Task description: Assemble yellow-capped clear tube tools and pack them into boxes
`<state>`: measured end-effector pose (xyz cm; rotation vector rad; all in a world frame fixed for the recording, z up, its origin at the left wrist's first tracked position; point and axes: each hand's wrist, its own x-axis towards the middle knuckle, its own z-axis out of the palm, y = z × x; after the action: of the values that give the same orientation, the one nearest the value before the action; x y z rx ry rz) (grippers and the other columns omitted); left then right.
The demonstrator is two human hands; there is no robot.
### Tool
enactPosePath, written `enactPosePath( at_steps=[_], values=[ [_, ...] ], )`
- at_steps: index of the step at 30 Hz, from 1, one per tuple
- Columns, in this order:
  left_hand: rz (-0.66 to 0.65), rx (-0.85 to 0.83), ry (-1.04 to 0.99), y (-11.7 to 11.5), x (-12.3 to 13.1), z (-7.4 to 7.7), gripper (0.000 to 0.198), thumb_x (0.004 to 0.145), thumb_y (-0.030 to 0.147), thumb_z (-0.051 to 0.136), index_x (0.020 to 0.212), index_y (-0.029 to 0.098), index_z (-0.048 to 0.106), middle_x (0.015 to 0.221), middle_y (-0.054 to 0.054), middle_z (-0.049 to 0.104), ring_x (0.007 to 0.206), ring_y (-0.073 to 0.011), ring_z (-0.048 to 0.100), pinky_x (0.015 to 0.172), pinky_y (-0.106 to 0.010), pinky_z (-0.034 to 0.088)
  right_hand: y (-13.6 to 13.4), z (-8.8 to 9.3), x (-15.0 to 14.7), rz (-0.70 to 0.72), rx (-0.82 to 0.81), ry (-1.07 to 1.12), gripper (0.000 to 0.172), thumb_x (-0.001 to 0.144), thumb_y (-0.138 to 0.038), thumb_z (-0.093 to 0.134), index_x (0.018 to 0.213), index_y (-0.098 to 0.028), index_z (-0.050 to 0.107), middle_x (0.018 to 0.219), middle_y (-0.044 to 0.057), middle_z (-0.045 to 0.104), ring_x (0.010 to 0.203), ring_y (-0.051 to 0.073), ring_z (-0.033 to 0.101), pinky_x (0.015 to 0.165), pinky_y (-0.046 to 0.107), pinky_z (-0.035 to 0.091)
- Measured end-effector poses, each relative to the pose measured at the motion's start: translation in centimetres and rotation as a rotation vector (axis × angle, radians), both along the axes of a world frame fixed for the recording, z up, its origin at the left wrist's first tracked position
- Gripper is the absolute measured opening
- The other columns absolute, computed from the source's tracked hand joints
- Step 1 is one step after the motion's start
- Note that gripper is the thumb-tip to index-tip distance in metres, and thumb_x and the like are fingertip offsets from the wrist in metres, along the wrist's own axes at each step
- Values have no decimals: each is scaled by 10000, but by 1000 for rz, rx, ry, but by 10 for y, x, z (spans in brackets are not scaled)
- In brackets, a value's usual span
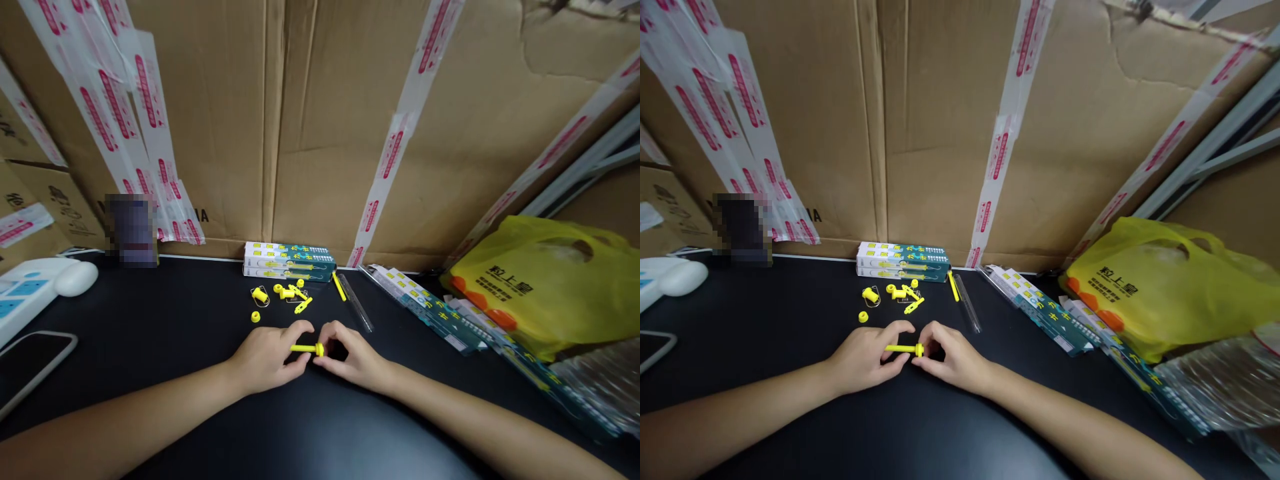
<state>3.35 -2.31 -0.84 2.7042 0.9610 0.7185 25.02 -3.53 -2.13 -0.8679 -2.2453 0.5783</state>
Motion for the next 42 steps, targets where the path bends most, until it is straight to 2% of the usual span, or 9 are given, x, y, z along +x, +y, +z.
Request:
enactPosePath(
  at_steps=[6, 13, 22, 28, 35, 40, 42],
  values=[
    [-52, -6, 13, -1, 0, 1, 323, 811, 314, 529, 1112, 215, 469, 620, 61, 610, 519, -146, 617, 498, -222, 405, 2, -6, 0, 49, 192, -62, 146, 876, -303, 579, 867, -211, 466, 757, 31, 595, 665, 141, 548, 592, 261, 462],
    [-90, -30, 63, -2, 1, 3, 298, 857, 428, 509, 1060, 210, 493, 689, 37, 645, 565, -159, 636, 513, -231, 409, -2, 0, -6, 89, 339, -119, 102, 906, -293, 520, 864, -212, 475, 717, 46, 602, 627, 159, 546, 564, 263, 438],
    [-108, -55, 56, 1, 1, -3, 256, 878, 428, 500, 997, 204, 470, 714, 26, 651, 576, -154, 644, 513, -218, 404, -5, 4, -13, 66, 351, -135, 82, 904, -288, 513, 880, -214, 486, 707, 31, 606, 589, 147, 547, 552, 249, 423],
    [-85, -68, 63, 0, 1, 0, 250, 892, 409, 477, 1021, 196, 457, 742, 19, 655, 599, -165, 652, 522, -229, 402, -3, 5, -12, 28, 290, -122, 82, 887, -284, 534, 907, -207, 519, 735, 36, 615, 618, 144, 555, 569, 254, 443],
    [-26, -43, 78, -2, -1, 0, 169, 915, 338, 432, 984, 199, 500, 750, 12, 671, 638, -170, 660, 529, -235, 383, -2, 0, -4, -12, 144, 45, 115, 818, -260, 632, 851, -200, 540, 720, 18, 613, 604, 122, 556, 553, 240, 463],
    [57, -61, 3, 5, -4, 2, 171, 925, 254, 388, 826, 191, 513, 682, 25, 617, 585, -125, 605, 533, -226, 362, 0, 5, 8, -129, -85, 175, 151, 799, -281, 655, 824, -194, 535, 722, 7, 615, 593, 112, 574, 556, 245, 503],
    [29, -42, 7, 7, -4, 2, 177, 922, 232, 387, 813, 187, 520, 694, 23, 614, 601, -120, 600, 547, -226, 369, 2, 6, 9, -141, -177, 225, 179, 792, -303, 668, 844, -187, 542, 739, 7, 621, 598, 108, 585, 554, 242, 515]
  ],
)
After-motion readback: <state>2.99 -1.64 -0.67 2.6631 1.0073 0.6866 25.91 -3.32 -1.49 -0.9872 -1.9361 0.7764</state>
